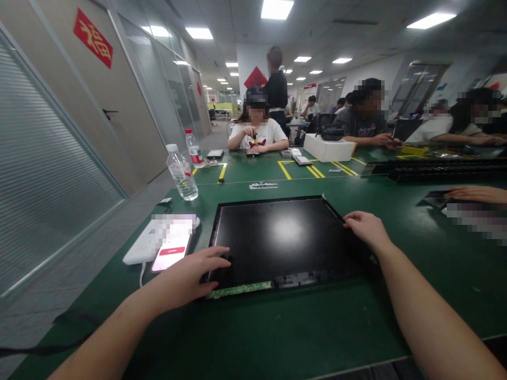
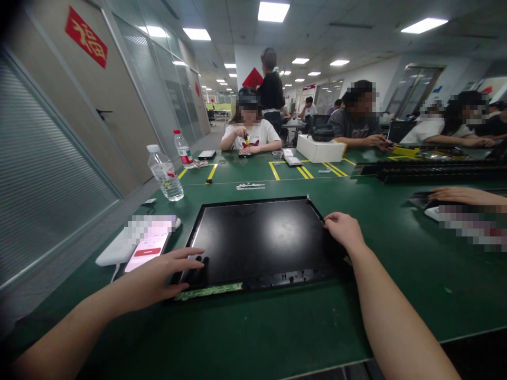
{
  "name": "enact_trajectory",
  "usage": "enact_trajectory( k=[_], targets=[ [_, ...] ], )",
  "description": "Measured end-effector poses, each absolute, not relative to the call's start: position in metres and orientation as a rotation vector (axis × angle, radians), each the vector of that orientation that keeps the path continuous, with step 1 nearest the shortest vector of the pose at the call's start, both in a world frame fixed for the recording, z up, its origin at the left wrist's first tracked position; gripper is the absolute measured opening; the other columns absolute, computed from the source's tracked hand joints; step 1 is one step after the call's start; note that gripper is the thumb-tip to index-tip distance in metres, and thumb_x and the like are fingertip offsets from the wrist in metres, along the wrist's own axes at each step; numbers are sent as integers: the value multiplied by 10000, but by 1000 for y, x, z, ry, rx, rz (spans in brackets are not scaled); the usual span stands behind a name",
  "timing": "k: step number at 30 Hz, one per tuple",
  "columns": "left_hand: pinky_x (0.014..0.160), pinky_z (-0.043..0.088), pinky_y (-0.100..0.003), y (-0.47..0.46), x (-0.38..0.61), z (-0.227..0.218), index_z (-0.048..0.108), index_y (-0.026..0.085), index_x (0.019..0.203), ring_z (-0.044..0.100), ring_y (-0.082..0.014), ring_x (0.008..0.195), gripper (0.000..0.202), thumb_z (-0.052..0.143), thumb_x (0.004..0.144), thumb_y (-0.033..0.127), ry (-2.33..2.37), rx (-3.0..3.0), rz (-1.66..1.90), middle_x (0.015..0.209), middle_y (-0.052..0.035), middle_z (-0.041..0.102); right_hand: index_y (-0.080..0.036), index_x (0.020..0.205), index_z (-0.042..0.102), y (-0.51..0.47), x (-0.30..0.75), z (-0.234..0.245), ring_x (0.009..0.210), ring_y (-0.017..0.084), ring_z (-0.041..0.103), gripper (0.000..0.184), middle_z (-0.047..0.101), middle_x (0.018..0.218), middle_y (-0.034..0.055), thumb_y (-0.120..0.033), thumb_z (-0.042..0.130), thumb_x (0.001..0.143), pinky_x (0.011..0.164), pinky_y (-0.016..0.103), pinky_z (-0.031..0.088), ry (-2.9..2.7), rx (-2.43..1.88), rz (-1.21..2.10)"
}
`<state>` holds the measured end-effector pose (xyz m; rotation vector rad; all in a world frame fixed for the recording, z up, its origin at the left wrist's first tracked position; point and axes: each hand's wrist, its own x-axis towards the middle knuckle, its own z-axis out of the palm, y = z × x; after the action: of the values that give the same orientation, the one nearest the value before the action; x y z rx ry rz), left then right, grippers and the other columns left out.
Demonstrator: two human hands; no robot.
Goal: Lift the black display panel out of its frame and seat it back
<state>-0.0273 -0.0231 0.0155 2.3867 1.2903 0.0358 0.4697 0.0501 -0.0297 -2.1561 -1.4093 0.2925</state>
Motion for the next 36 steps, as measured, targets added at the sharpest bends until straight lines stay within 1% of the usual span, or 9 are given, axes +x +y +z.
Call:
enact_trajectory(
  k=[5, 9, 11, 13, 16, 18, 26, 32, 36],
  targets=[
    [1125, 459, -400, -22, -30, 14, 653, 377, 1347, 542, -249, 1379, 545, 601, 853, 153, 1193, 2413, 53, 1585, -10, 485, -217, 908, 767, 49, 468, -29, 878, 224, 710, 237, 777, 799, 32, -240, 565, 785, 721, 298, 468, -1411, -2149, 303],
    [1080, 488, -368, -20, -29, 14, 692, 341, 1298, 600, -254, 1311, 528, 598, 827, 120, 1164, 2423, 77, 1531, -37, 542, -208, 917, 773, 48, 466, -27, 878, 219, 708, 247, 778, 815, 40, -226, 558, 796, 719, 293, 464, -1404, -2151, 323],
    [1007, 522, -345, -20, -27, 15, 706, 318, 1271, 666, -246, 1197, 495, 600, 824, 134, 1180, 2435, 67, 1438, -54, 612, -210, 918, 776, 48, 465, -26, 872, 218, 708, 251, 776, 807, 39, -220, 555, 799, 710, 292, 463, -1398, -2162, 325],
    [896, 545, -328, -20, -25, 18, 715, 309, 1234, 707, -231, 1052, 432, 603, 837, 180, 1214, 2473, 22, 1296, -53, 681, -215, 912, 776, 48, 466, -26, 871, 219, 709, 249, 776, 807, 36, -218, 556, 796, 701, 290, 461, -1404, -2164, 314],
    [763, 519, -325, -20, -22, 22, 747, 289, 1093, 708, -231, 893, 287, 604, 850, 238, 1283, 2555, -103, 1043, -38, 740, -223, 892, 772, 49, 467, -27, 869, 219, 709, 237, 777, 805, 31, -220, 559, 789, 697, 288, 461, -1419, -2151, 299],
    [717, 490, -319, -19, -20, 22, 753, 275, 1006, 700, -230, 834, 217, 598, 856, 252, 1301, 2581, -171, 935, -30, 743, -225, 896, 773, 49, 467, -28, 869, 219, 706, 239, 775, 799, 30, -219, 559, 792, 707, 291, 464, -1422, -2150, 296],
    [692, 473, -306, -20, -23, 16, 756, 281, 1011, 697, -223, 818, 229, 573, 874, 266, 1307, 2568, -163, 915, -24, 753, -218, 922, 780, 47, 467, -28, 889, 222, 703, 266, 775, 814, 40, -236, 553, 785, 736, 299, 473, -1408, -2155, 316],
    [678, 464, -295, -18, -23, 18, 739, 244, 927, 678, -211, 793, 148, 604, 874, 272, 1272, 2554, -145, 881, -30, 731, -211, 931, 785, 49, 468, -29, 881, 229, 701, 282, 774, 806, 49, -249, 556, 770, 751, 308, 486, -1403, -2153, 322],
    [654, 445, -279, -15, -25, 14, 718, 226, 828, 665, -201, 773, 137, 604, 882, 280, 1230, 2563, -127, 851, -34, 719, -210, 916, 783, 49, 468, -28, 886, 229, 704, 263, 773, 795, 49, -237, 562, 777, 742, 304, 484, -1402, -2153, 312]
  ],
)
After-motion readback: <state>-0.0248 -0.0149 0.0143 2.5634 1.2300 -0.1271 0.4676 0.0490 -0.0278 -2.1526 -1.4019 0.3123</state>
